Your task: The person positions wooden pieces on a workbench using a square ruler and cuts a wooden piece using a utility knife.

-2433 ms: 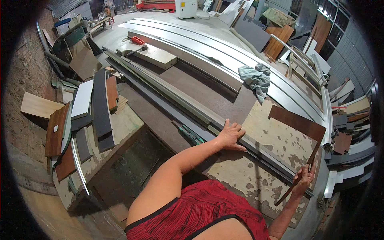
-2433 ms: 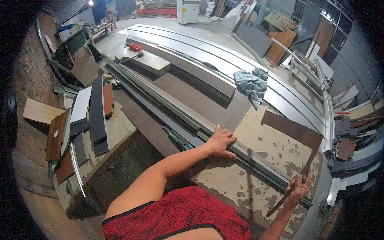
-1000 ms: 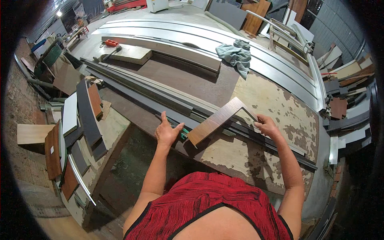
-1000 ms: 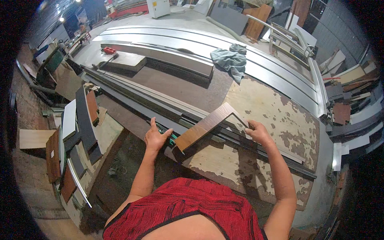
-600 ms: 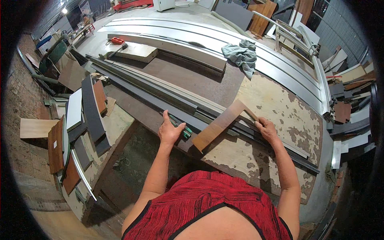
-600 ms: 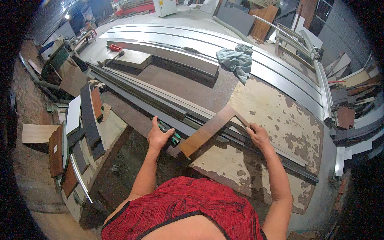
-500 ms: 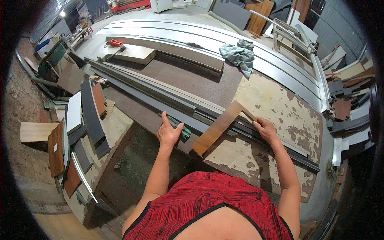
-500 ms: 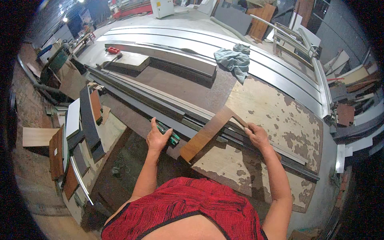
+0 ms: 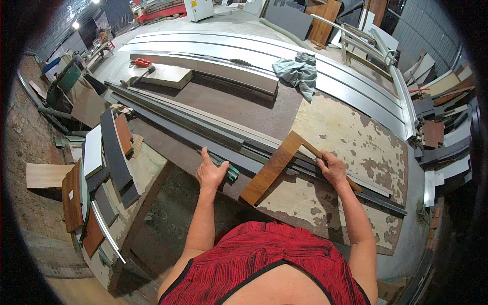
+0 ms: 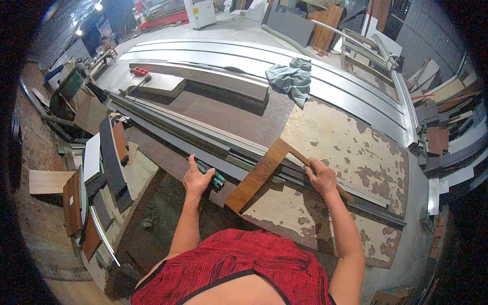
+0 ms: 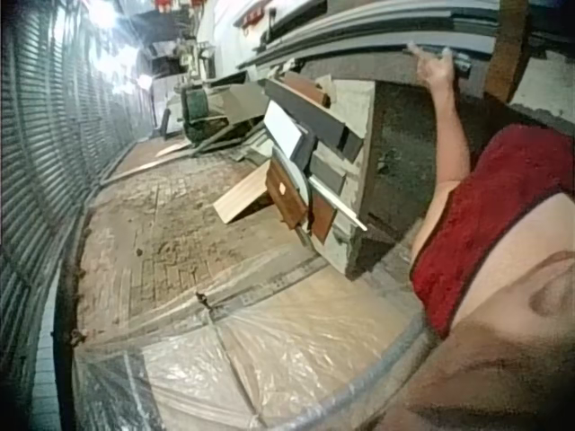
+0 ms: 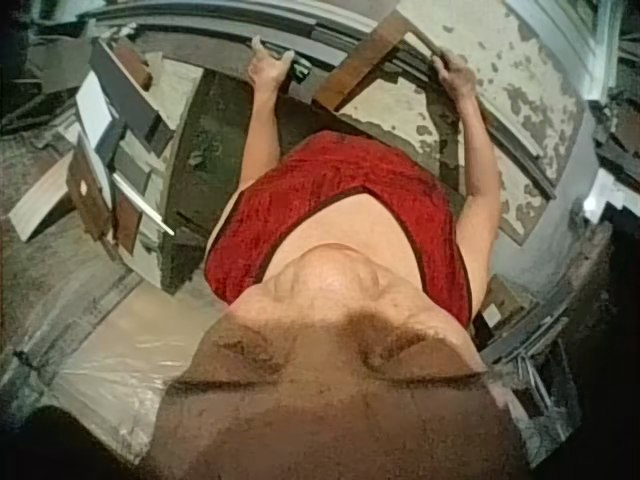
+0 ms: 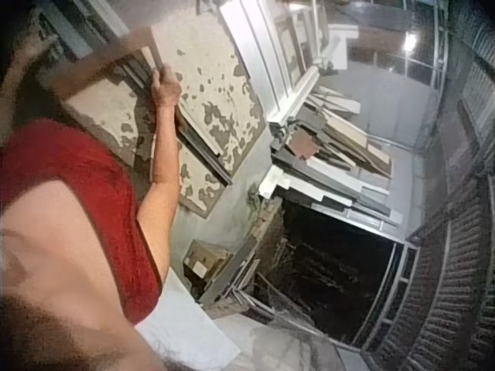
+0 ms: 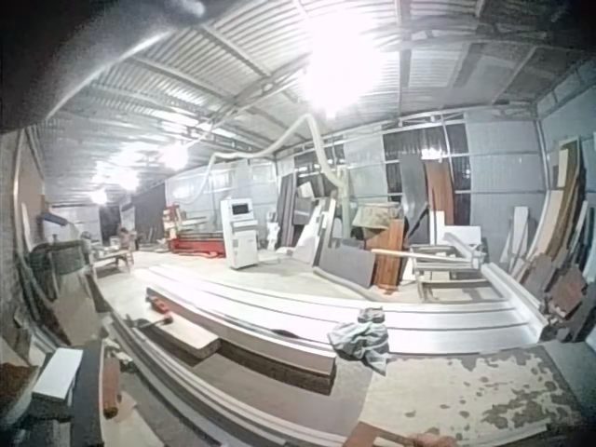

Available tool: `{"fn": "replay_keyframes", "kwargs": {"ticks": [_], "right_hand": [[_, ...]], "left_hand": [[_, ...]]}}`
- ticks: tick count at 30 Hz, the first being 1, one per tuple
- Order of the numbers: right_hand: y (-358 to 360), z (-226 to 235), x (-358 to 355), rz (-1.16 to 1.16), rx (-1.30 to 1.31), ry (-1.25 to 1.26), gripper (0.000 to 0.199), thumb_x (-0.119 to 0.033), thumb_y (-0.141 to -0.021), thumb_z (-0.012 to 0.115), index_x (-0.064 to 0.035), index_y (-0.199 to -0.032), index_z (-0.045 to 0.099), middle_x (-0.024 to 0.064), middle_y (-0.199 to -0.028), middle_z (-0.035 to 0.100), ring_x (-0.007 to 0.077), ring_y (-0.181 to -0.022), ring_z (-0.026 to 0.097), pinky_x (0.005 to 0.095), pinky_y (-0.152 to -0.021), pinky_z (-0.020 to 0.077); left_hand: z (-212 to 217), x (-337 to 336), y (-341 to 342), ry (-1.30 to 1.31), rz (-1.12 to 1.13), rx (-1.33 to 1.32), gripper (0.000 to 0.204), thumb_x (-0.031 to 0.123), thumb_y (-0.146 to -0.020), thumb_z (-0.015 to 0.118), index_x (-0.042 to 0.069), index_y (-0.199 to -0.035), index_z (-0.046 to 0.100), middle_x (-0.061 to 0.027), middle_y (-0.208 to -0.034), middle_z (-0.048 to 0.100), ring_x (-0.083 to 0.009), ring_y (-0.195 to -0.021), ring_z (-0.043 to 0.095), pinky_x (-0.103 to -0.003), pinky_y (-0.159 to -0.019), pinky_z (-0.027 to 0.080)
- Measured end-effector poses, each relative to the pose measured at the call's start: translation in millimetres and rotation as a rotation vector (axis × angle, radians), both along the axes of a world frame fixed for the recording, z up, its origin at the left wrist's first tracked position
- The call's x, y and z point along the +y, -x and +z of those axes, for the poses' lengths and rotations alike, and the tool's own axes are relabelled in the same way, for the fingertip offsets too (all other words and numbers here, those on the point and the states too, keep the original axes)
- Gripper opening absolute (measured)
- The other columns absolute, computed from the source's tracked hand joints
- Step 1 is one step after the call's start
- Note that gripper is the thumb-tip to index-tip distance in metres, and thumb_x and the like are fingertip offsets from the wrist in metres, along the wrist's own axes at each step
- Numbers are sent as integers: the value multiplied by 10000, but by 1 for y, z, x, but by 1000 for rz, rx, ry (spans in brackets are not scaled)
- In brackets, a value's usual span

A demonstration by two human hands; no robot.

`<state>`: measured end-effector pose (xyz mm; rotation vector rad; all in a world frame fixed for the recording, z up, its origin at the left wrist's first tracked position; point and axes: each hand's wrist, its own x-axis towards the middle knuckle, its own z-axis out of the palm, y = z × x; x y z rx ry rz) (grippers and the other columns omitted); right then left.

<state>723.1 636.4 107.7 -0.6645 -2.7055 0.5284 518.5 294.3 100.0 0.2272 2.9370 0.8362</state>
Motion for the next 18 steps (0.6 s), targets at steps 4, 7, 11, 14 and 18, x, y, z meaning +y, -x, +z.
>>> {"fn": "replay_keyframes", "kwargs": {"ticks": [4,7,11,14,18], "right_hand": [[-2,-10,1,27,3,-80,360,-251,-805,657,-138,-1138,584,129,-923,648,322,-842,645,415,-699,522],[-3,-14,1,28,18,-154,403,-240,-791,660,-147,-1168,556,125,-924,630,324,-819,641,425,-692,522],[-2,-15,1,24,21,-196,397,-256,-806,656,-142,-1171,549,126,-892,617,324,-788,637,434,-663,518],[-1,-15,0,32,56,-208,370,-286,-832,642,-133,-1157,556,126,-852,618,323,-755,638,430,-628,515],[0,-18,1,42,87,-222,308,-329,-887,598,-125,-1117,577,127,-789,614,321,-704,637,421,-582,508]], "left_hand": [[-3,3,5,32,17,-7,955,421,-719,689,86,-1453,178,-264,-1043,638,-436,-972,613,-504,-878,460],[-1,5,8,48,30,-44,952,428,-709,691,82,-1447,199,-267,-1057,632,-432,-984,609,-500,-890,459],[7,7,5,30,44,-74,945,390,-682,693,81,-1439,218,-264,-1104,618,-425,-1029,594,-487,-916,452],[12,0,2,39,39,-75,947,367,-670,693,84,-1437,213,-256,-1117,616,-424,-1040,591,-482,-921,451],[13,-19,-1,63,59,-81,956,344,-652,691,95,-1435,203,-250,-1124,615,-428,-1046,589,-477,-926,450]]}}
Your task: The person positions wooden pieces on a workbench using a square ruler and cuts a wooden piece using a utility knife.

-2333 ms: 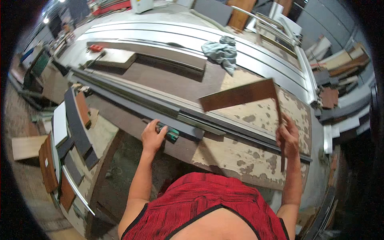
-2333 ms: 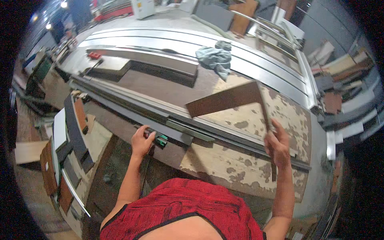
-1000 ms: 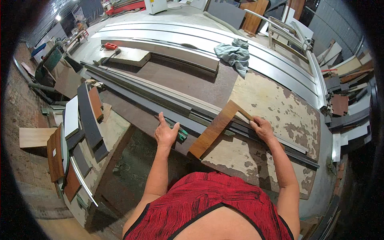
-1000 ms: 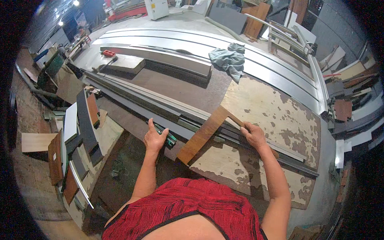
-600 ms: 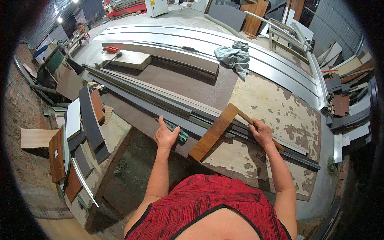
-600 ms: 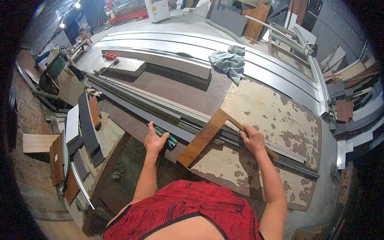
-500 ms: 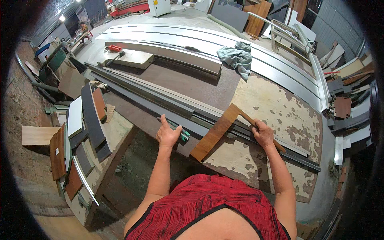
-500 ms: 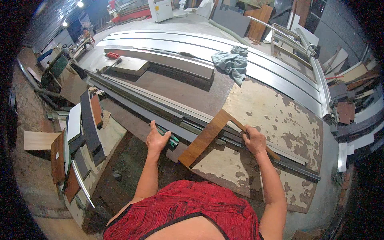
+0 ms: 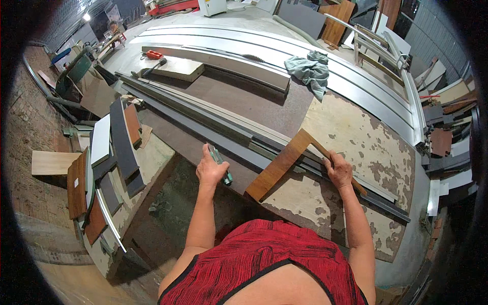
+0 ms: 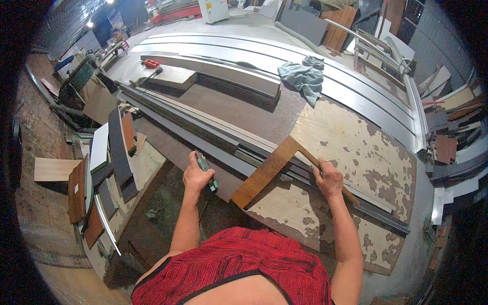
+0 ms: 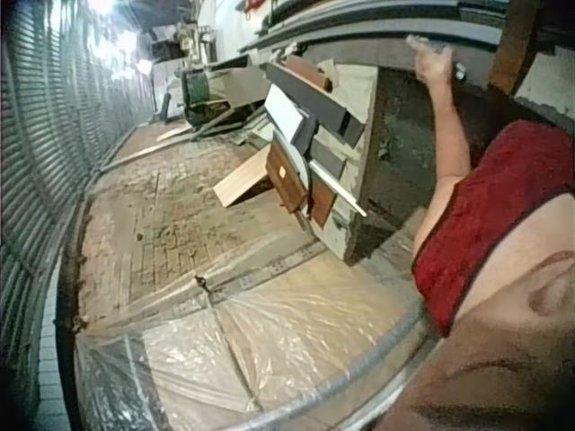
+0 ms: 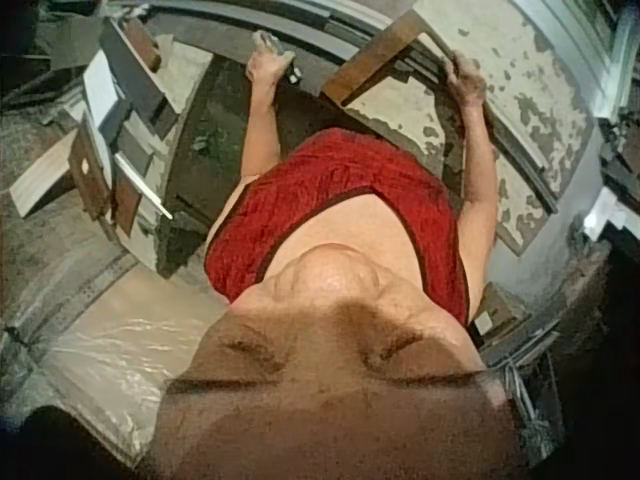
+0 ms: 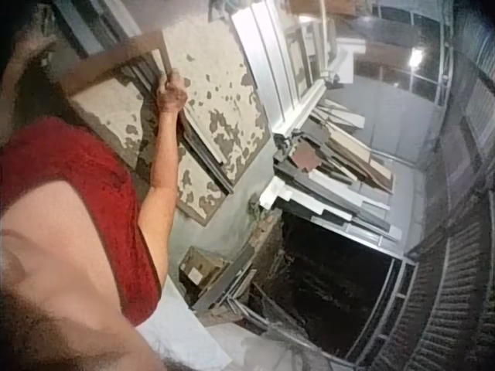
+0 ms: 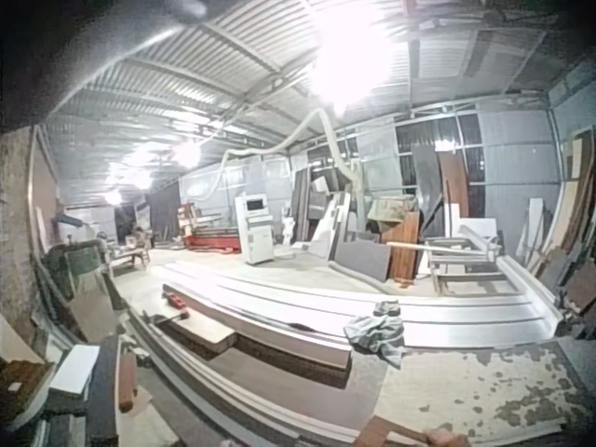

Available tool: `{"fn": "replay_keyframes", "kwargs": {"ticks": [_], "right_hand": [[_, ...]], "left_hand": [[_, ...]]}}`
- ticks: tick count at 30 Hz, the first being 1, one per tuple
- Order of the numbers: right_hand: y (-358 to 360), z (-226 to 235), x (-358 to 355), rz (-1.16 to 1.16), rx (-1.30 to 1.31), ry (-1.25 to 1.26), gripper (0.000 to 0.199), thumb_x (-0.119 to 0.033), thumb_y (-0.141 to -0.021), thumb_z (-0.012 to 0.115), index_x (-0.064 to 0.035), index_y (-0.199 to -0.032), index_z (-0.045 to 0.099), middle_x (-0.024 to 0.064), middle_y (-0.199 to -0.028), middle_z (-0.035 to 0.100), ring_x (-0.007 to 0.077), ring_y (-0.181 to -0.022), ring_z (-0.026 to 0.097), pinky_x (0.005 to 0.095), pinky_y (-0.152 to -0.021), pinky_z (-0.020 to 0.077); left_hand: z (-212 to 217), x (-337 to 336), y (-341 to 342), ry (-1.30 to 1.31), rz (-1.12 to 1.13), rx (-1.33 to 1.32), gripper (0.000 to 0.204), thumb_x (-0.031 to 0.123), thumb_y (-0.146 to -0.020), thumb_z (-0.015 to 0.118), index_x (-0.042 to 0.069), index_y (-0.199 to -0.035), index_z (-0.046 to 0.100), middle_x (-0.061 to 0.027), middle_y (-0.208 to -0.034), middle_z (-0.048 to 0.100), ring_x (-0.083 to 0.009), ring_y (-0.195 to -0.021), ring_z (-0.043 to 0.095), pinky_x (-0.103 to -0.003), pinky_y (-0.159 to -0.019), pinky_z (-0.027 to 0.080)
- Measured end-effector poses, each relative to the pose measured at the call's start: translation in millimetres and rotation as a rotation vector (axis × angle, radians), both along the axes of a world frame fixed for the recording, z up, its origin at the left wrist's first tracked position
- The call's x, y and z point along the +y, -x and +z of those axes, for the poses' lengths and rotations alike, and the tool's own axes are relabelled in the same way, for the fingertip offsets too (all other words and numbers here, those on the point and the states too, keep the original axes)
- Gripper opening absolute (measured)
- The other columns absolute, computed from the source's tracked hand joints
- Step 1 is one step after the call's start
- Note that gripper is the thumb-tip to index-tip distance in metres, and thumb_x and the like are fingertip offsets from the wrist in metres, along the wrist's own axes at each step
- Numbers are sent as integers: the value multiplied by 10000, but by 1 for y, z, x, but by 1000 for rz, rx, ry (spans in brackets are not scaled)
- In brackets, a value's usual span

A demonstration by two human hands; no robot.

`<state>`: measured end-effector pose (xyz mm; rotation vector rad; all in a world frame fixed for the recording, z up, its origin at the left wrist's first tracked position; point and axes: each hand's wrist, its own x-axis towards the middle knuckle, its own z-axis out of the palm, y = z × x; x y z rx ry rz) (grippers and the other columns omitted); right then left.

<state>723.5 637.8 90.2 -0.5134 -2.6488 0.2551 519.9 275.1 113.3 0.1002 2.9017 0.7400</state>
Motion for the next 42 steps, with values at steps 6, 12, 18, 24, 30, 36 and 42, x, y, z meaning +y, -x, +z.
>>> {"fn": "replay_keyframes", "kwargs": {"ticks": [6,12,18,24,30,36,42], "right_hand": [[0,2,-1,-6,7,19,255,-326,-924,556,-125,-1078,580,121,-786,616,321,-691,635,426,-570,503],[1,7,-5,6,49,27,227,-328,-925,552,-134,-1042,569,124,-786,615,339,-700,627,440,-575,495],[5,16,8,89,-65,273,231,-343,-932,532,-120,-976,571,146,-803,619,373,-751,613,451,-640,488],[56,35,1,329,-201,121,304,-406,-934,506,-108,-938,563,147,-820,624,354,-793,618,447,-666,488],[117,17,-33,280,-118,-156,302,-407,-898,566,-173,-1088,588,118,-981,611,315,-967,591,462,-790,451],[92,36,-85,347,181,186,419,-352,-875,625,-104,-1206,557,150,-1036,570,304,-962,569,436,-818,445],[34,48,-134,466,202,825,628,-304,-837,707,-34,-1339,442,161,-1045,556,228,-906,571,345,-793,486]], "left_hand": [[-4,-18,-1,-150,24,-46,1004,260,-589,740,110,-1435,219,-250,-1126,612,-420,-1033,597,-454,-922,455],[-28,-44,4,-407,26,-56,979,127,-561,766,99,-1416,291,-147,-764,637,-264,-679,629,-371,-662,501],[-26,-64,-11,-1118,141,-191,882,-66,-654,695,1,-1425,272,-63,-722,604,-144,-594,585,-277,-535,472],[2,-68,-12,-1293,55,-292,791,-88,-700,653,-7,-1406,306,-49,-775,612,-106,-648,593,-225,-578,479],[22,-37,-16,-1437,-67,-289,710,-96,-736,636,-4,-1377,347,-67,-874,631,-110,-740,623,-220,-653,520],[35,20,-32,-1448,-213,-380,703,-71,-737,661,39,-1350,335,-47,-890,619,-93,-719,601,-203,-592,485],[42,92,-46,-1411,-438,-520,697,-49,-754,687,84,-1327,313,-79,-967,636,-146,-854,633,-264,-708,520]]}}
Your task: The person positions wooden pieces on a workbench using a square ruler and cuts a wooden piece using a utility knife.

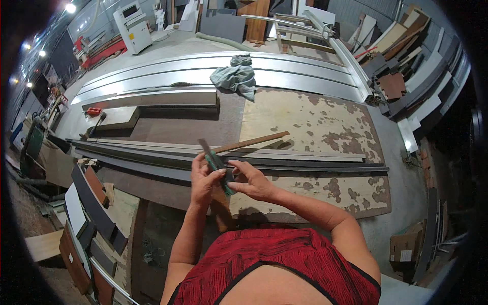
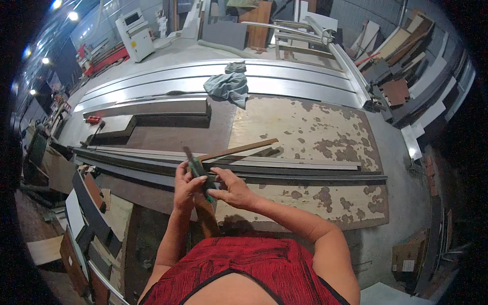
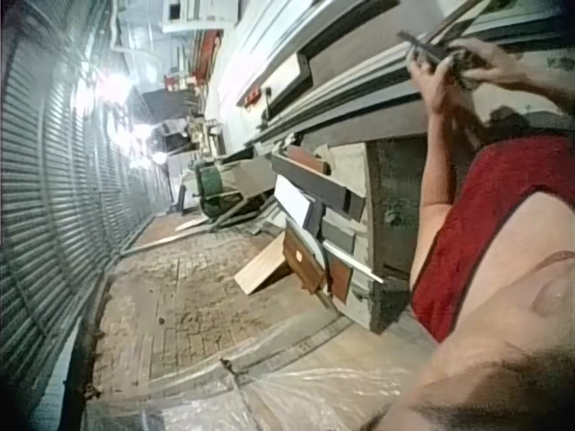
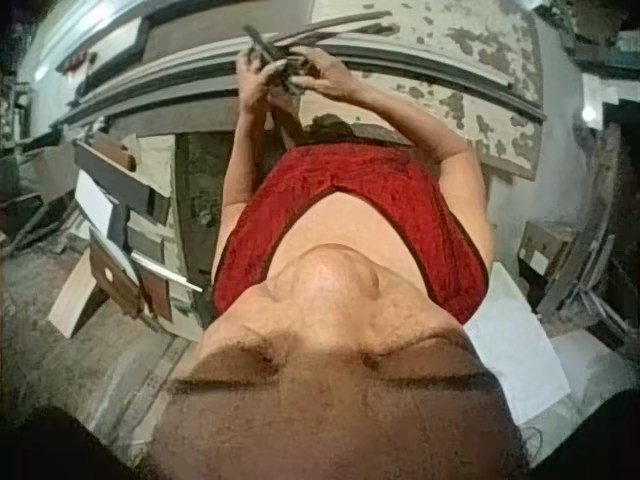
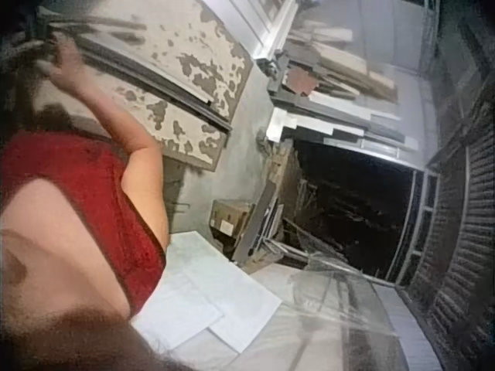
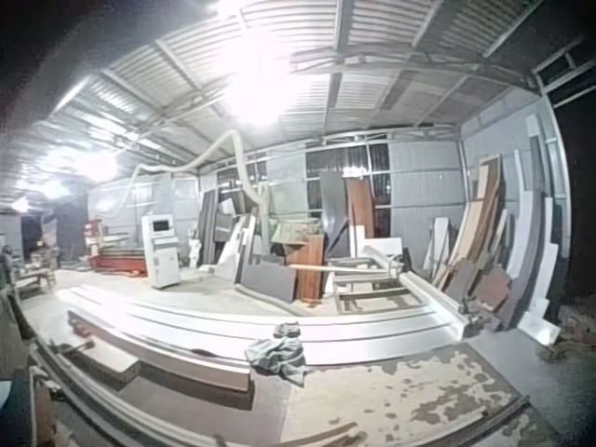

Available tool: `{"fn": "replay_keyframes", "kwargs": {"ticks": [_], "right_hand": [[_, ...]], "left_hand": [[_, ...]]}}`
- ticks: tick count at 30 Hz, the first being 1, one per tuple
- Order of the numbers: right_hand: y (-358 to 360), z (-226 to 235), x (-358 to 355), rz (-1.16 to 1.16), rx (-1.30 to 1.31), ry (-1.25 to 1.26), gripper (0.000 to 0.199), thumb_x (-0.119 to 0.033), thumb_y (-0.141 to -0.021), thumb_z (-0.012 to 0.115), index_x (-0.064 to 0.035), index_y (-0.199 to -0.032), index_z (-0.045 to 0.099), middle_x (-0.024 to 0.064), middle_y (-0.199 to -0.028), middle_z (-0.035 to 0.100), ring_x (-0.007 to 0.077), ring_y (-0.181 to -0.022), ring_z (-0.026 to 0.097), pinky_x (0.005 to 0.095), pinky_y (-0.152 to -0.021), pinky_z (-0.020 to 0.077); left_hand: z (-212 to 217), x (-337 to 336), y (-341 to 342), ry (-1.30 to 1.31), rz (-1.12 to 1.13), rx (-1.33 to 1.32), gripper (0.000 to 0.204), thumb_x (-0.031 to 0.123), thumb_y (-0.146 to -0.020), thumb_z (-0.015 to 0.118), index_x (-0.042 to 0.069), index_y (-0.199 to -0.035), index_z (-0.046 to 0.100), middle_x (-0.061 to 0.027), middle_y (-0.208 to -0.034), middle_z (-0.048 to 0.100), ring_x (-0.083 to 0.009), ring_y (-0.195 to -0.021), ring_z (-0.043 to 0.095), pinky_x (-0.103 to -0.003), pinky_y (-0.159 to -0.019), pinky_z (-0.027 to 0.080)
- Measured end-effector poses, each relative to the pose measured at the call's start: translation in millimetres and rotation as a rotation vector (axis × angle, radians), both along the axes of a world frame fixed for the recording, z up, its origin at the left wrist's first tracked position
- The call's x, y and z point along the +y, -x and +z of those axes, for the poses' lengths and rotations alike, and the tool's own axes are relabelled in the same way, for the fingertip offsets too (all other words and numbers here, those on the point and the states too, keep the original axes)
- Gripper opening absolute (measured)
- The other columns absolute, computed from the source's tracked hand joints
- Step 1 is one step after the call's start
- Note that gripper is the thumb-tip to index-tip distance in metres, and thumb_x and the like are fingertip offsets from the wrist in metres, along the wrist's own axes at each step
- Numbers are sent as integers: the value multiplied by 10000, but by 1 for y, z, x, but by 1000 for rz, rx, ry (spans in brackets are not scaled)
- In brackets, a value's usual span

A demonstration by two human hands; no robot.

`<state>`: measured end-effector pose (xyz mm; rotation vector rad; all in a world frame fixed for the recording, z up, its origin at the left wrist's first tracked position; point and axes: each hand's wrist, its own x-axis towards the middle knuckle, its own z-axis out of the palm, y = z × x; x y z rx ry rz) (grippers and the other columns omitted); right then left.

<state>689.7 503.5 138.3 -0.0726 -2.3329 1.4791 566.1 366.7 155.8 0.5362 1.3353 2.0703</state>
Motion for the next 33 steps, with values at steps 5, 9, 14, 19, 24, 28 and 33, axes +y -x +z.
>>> {"fn": "replay_keyframes", "kwargs": {"ticks": [5,9,14,19,24,28,33], "right_hand": [[-25,-15,26,-93,-70,303,761,-47,-803,677,-60,-1447,271,105,-1114,534,147,-938,577,289,-759,512],[-39,-18,41,-314,-63,360,650,-40,-739,626,-10,-1352,410,103,-1101,582,185,-994,570,309,-846,477],[-79,-22,72,-437,39,469,528,-47,-744,640,-2,-1253,505,94,-1026,587,156,-813,608,302,-718,522],[-116,-38,96,-621,37,677,557,9,-787,614,-23,-1292,383,90,-926,553,186,-609,638,295,-527,534],[-123,-65,103,-694,83,713,579,36,-822,579,-48,-1325,307,97,-940,546,190,-593,638,315,-525,532],[-121,-80,101,-690,185,646,594,-22,-825,610,-38,-1347,326,79,-919,553,168,-600,622,311,-545,532],[-120,-88,104,-668,175,627,583,-22,-831,614,-31,-1347,341,75,-953,542,152,-608,609,290,-590,524]], "left_hand": [[3,61,-24,124,-182,18,721,10,-728,735,56,-1322,329,-91,-943,637,-172,-836,632,-268,-657,512],[-12,92,-38,223,-339,94,722,38,-742,726,63,-1353,341,-90,-918,627,-156,-821,624,-274,-651,502],[-7,96,-22,415,-273,734,723,246,-804,723,79,-1402,352,-113,-958,616,-255,-921,603,-400,-812,473],[-15,59,33,930,-10,1492,625,355,-792,688,125,-1326,460,-122,-1131,548,-316,-1116,477,-453,-934,378],[-38,61,53,965,109,1572,456,353,-803,671,137,-1182,539,-91,-1025,554,-270,-1020,515,-434,-857,365],[-48,67,70,938,112,1570,273,372,-806,659,113,-882,618,-76,-925,586,-263,-960,536,-463,-839,351],[-55,58,89,662,70,1464,218,332,-813,667,120,-848,627,-103,-862,563,-318,-836,560,-459,-718,431]]}}
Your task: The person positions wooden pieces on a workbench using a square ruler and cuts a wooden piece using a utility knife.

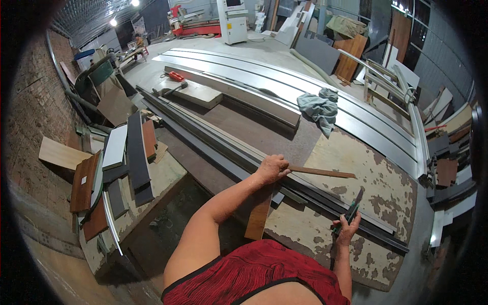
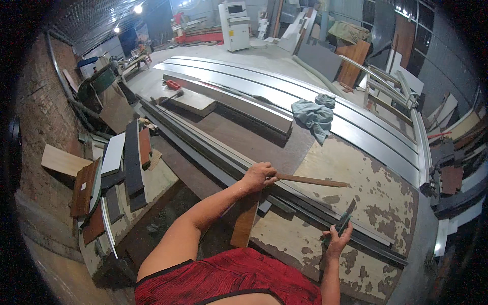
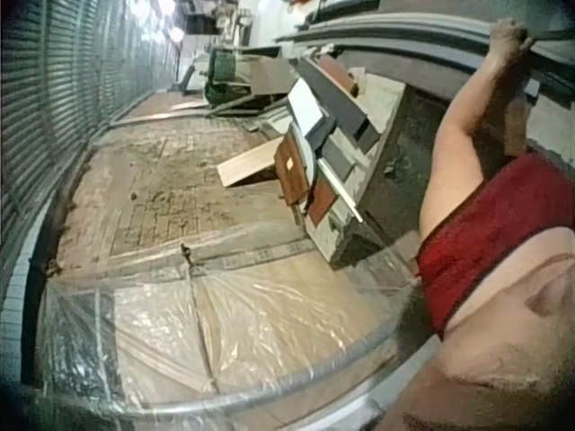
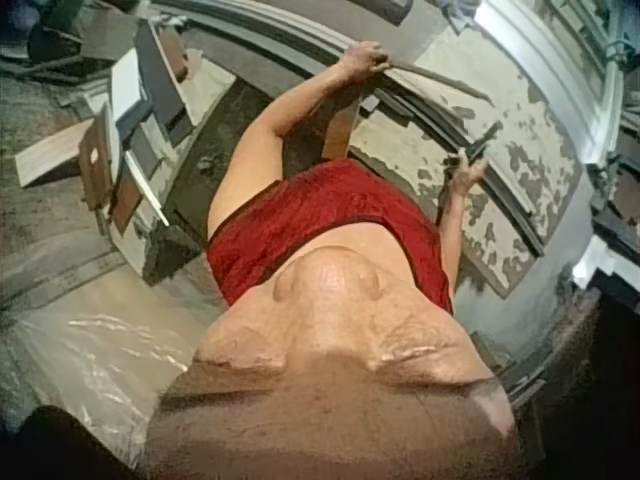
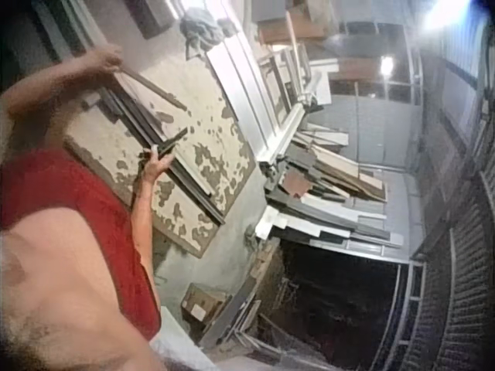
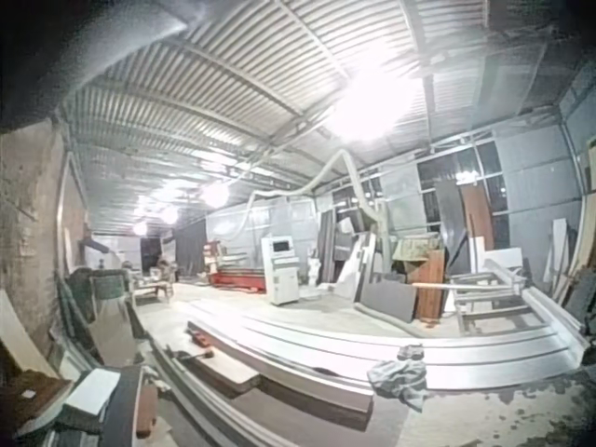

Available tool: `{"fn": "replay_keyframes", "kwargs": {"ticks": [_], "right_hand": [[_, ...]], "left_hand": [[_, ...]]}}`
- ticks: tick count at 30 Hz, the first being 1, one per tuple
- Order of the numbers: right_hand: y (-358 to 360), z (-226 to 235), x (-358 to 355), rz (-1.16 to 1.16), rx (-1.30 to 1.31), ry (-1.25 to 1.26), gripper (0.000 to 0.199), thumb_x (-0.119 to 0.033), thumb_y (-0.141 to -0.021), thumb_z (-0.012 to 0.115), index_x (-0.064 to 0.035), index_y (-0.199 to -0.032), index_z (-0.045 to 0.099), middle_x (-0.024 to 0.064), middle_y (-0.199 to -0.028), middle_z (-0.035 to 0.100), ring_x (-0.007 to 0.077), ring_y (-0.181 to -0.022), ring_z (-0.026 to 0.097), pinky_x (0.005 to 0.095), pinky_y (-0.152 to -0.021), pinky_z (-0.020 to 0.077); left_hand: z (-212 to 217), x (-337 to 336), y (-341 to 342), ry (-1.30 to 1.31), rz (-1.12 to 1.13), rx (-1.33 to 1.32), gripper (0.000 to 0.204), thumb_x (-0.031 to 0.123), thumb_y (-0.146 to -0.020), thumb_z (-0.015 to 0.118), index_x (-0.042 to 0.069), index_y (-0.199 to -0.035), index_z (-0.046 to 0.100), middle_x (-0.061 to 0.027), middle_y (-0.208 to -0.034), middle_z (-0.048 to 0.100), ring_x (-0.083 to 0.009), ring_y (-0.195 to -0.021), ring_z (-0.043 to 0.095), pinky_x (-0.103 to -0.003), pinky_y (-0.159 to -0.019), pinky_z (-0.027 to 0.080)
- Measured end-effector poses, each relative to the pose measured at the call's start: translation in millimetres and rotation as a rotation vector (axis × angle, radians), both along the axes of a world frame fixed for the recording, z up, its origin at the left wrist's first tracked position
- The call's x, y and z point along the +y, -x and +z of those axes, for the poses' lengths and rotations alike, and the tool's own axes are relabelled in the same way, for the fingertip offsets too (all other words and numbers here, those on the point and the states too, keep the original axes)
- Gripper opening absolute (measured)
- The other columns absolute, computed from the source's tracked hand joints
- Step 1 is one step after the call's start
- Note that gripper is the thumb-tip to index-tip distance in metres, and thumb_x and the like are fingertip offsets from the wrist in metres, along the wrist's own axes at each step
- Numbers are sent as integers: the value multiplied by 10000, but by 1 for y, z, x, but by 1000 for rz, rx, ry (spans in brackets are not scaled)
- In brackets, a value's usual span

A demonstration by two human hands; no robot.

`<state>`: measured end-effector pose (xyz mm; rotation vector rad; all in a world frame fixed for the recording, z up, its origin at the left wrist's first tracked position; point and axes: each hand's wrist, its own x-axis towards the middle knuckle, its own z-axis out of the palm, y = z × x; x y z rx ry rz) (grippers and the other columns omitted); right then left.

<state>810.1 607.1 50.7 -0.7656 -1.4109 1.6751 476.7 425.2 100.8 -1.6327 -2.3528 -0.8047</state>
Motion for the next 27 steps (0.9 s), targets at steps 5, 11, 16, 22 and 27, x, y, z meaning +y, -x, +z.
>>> {"fn": "replay_keyframes", "kwargs": {"ticks": [5,11,16,22,27], "right_hand": [[-6,-22,10,-86,-8,-61,645,-60,-853,618,-30,-1401,279,101,-915,560,164,-582,620,300,-523,509],[-7,-18,7,-61,-24,-64,671,-52,-843,630,-25,-1411,273,129,-972,557,170,-594,626,302,-538,519],[-2,2,-5,-40,-11,-45,633,-47,-852,620,-23,-1388,285,109,-967,554,165,-585,623,294,-509,512],[-3,-7,2,-37,-6,-62,622,-43,-850,624,-28,-1384,305,102,-1002,531,160,-577,612,293,-501,510],[0,-2,-1,-55,20,-43,574,-45,-848,616,-30,-1346,332,60,-840,566,164,-562,624,329,-469,531]], "left_hand": [[43,-1,-7,-236,-154,-189,227,283,-835,681,72,-887,614,-127,-800,512,-350,-759,556,-434,-673,454],[69,-15,18,-368,19,-342,228,252,-839,685,74,-980,658,-132,-879,579,-322,-828,601,-388,-728,474],[59,-30,61,-402,141,-305,304,286,-827,692,25,-982,681,-146,-893,646,-276,-869,630,-362,-766,485],[35,-60,115,-355,195,-580,313,313,-848,671,3,-890,671,-104,-758,637,-209,-694,580,-331,-669,463],[31,-75,134,-364,120,-857,310,311,-885,651,3,-867,684,18,-716,571,-72,-697,504,-242,-628,420]]}}
